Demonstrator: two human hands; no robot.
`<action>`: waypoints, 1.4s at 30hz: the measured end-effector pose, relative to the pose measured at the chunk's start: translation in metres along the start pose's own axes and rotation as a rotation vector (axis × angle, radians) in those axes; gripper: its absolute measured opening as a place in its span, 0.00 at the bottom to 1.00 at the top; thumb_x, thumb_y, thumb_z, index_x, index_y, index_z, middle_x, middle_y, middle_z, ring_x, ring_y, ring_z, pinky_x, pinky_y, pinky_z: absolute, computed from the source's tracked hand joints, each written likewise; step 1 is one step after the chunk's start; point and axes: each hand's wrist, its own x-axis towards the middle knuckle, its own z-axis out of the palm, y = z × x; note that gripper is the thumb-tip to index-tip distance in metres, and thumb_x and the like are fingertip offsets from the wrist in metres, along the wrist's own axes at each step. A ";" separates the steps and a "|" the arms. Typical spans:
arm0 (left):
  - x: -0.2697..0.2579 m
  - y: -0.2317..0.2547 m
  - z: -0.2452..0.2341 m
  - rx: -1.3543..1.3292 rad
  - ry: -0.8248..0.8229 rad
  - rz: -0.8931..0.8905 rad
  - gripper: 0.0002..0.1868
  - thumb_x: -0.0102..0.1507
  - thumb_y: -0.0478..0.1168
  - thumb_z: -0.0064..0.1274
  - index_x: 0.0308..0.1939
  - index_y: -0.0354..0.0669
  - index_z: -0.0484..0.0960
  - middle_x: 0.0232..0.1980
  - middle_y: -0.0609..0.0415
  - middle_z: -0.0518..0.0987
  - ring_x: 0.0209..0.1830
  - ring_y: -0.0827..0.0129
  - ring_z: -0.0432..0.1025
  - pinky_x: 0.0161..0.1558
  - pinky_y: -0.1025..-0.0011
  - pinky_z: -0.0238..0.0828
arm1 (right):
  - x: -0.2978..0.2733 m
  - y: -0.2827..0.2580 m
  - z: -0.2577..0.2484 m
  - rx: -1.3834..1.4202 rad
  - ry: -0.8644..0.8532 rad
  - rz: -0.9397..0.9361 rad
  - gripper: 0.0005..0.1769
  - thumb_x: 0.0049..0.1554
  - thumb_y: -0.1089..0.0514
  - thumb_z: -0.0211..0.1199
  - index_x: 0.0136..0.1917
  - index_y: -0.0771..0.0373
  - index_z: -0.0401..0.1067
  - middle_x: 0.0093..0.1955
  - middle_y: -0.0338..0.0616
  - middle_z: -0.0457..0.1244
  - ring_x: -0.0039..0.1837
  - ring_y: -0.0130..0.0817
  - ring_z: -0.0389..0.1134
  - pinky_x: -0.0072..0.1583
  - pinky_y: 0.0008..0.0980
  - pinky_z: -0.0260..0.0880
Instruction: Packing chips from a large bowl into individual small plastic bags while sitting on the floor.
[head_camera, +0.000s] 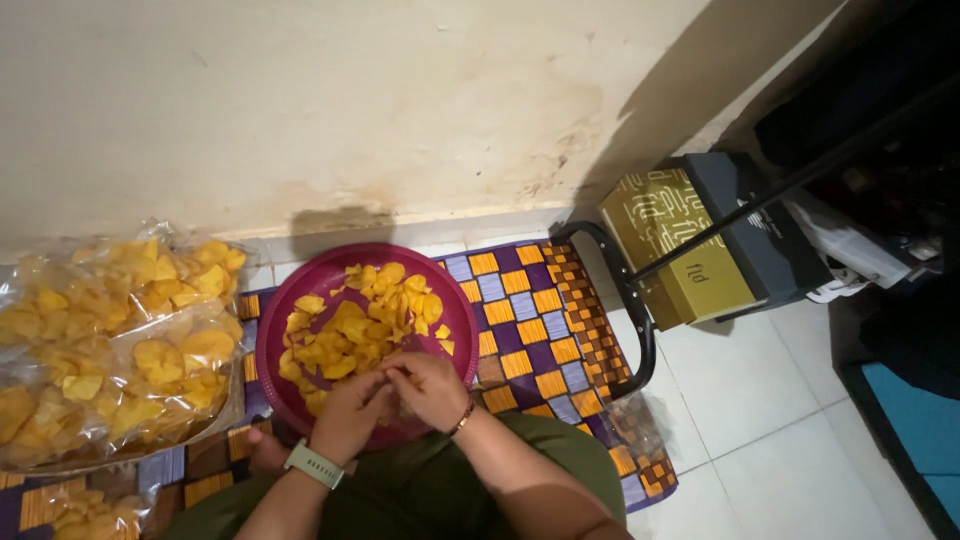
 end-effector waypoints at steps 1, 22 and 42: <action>-0.001 0.002 0.000 0.062 0.017 -0.015 0.15 0.63 0.42 0.51 0.50 0.46 0.86 0.38 0.57 0.88 0.33 0.69 0.79 0.38 0.74 0.73 | -0.001 -0.001 0.002 0.031 0.017 0.069 0.08 0.55 0.66 0.63 0.49 0.67 0.77 0.45 0.43 0.71 0.38 0.32 0.69 0.41 0.25 0.69; 0.008 -0.013 0.001 -0.043 -0.020 -0.093 0.16 0.61 0.34 0.51 0.51 0.42 0.85 0.46 0.55 0.90 0.45 0.72 0.84 0.46 0.77 0.78 | -0.001 0.008 0.011 0.051 0.038 0.059 0.11 0.51 0.66 0.66 0.49 0.66 0.78 0.50 0.44 0.72 0.48 0.36 0.74 0.52 0.28 0.75; 0.008 -0.016 0.001 0.031 0.012 -0.051 0.16 0.61 0.36 0.52 0.52 0.46 0.86 0.47 0.59 0.89 0.44 0.72 0.82 0.47 0.76 0.77 | -0.004 0.029 0.017 0.033 0.035 0.086 0.03 0.56 0.65 0.61 0.46 0.64 0.73 0.53 0.44 0.71 0.52 0.38 0.72 0.54 0.31 0.73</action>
